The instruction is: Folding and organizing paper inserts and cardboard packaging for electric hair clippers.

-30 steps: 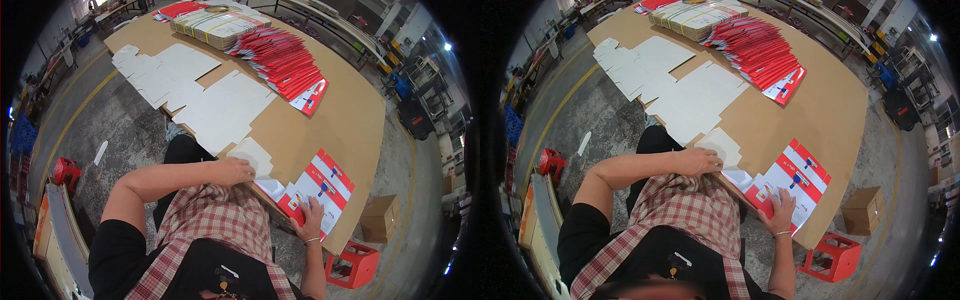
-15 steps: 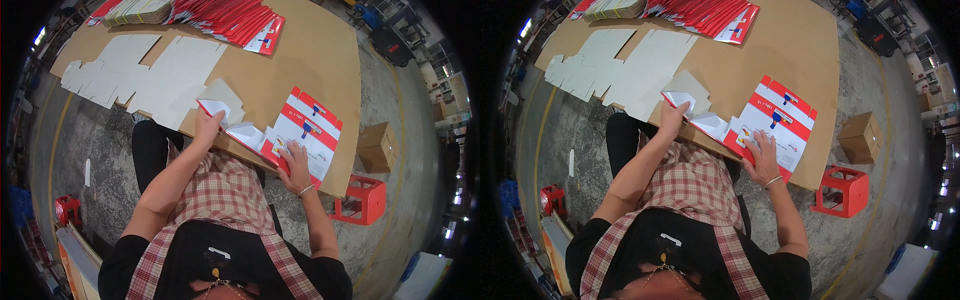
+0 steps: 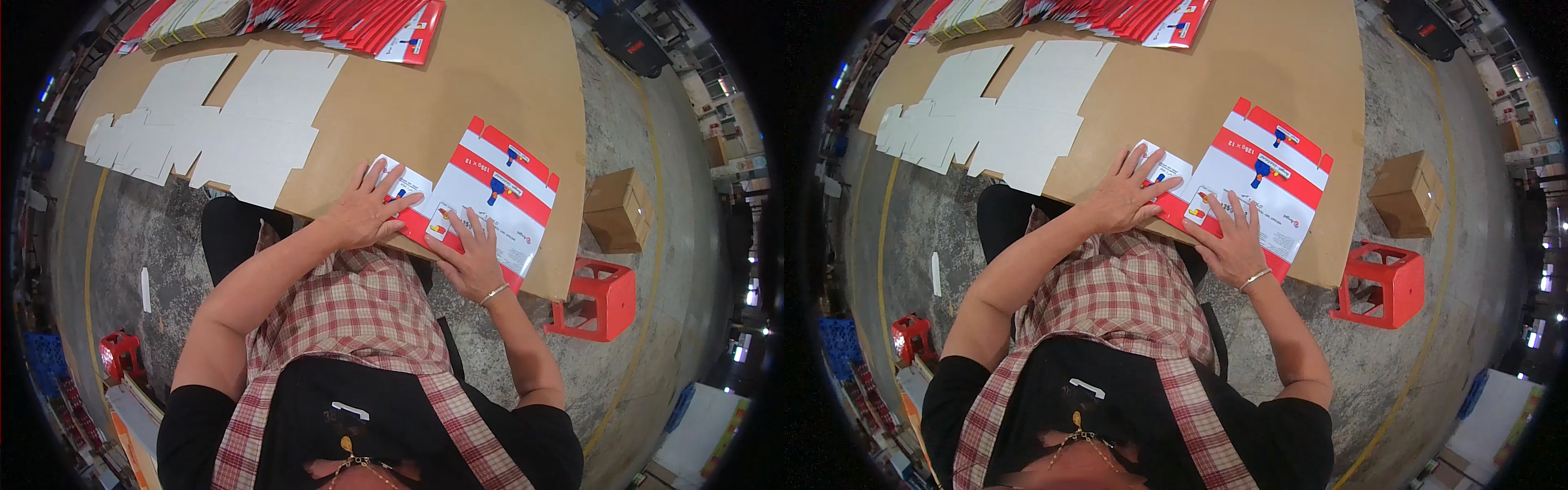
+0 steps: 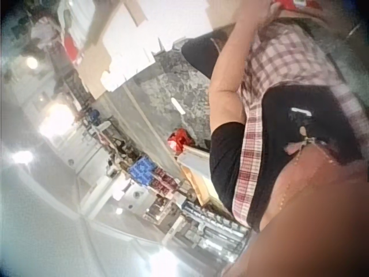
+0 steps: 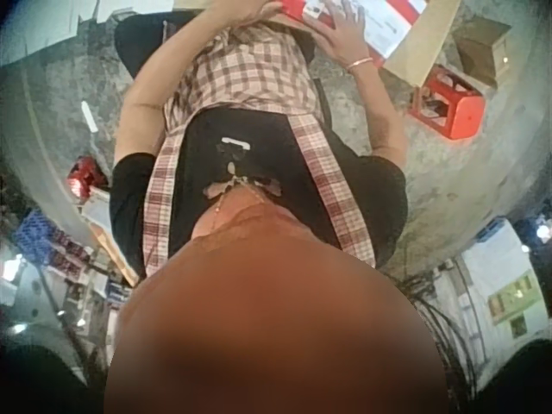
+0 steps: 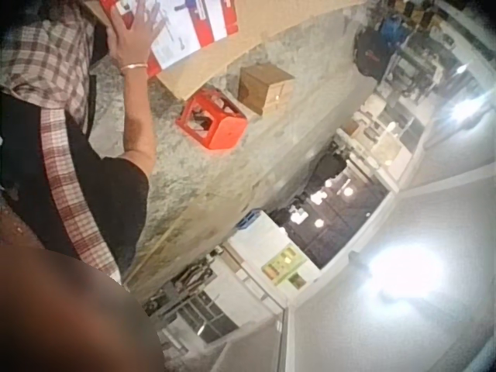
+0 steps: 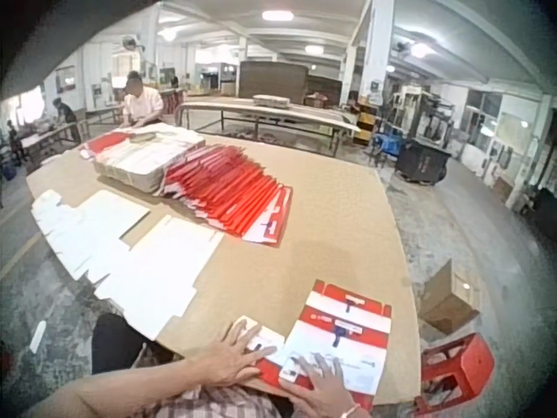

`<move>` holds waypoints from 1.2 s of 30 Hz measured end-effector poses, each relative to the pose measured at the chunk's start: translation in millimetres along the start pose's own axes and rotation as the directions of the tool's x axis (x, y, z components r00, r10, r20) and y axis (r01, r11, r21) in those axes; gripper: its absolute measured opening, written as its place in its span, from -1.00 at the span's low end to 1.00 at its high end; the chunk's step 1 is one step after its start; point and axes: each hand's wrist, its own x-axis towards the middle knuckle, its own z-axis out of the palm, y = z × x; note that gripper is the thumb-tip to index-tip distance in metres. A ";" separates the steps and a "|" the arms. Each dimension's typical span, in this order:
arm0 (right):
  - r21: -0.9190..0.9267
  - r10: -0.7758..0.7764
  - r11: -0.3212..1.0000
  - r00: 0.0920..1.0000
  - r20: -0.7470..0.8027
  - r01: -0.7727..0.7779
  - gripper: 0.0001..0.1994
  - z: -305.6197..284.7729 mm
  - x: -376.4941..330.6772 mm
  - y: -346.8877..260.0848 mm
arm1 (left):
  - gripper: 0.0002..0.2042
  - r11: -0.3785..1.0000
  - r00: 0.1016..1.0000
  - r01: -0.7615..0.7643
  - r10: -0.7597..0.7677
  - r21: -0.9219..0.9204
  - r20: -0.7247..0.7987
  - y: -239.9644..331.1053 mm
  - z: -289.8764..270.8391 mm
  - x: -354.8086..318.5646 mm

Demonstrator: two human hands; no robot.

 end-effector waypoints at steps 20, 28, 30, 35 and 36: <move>-0.131 0.587 0.768 0.771 -0.245 -0.626 -0.54 -15.6 -9.3 148.4 | -0.36 0.935 0.895 0.339 -0.356 -0.109 -0.271 -32.4 -17.2 10.2; 0.932 0.637 0.127 0.748 0.186 -0.340 -0.38 -63.5 -18.2 276.6 | -0.46 0.958 0.949 0.217 -0.252 -0.189 -0.190 -44.1 -17.0 -21.7; 0.900 0.598 0.200 0.776 0.200 -0.386 -0.39 -66.1 29.5 292.8 | -0.47 0.955 0.942 0.222 -0.262 -0.195 -0.209 -44.2 -21.4 -23.4; 0.855 0.604 0.424 0.797 -0.022 -0.298 -0.45 -23.5 225.0 324.8 | -0.50 0.946 0.930 0.207 -0.269 -0.247 -0.250 -46.2 -29.4 -22.3; 0.785 0.678 0.492 0.731 -0.074 -0.376 -0.44 -10.3 265.2 329.9 | -0.52 0.940 0.931 0.178 -0.256 -0.290 -0.258 -46.0 -28.3 -17.0</move>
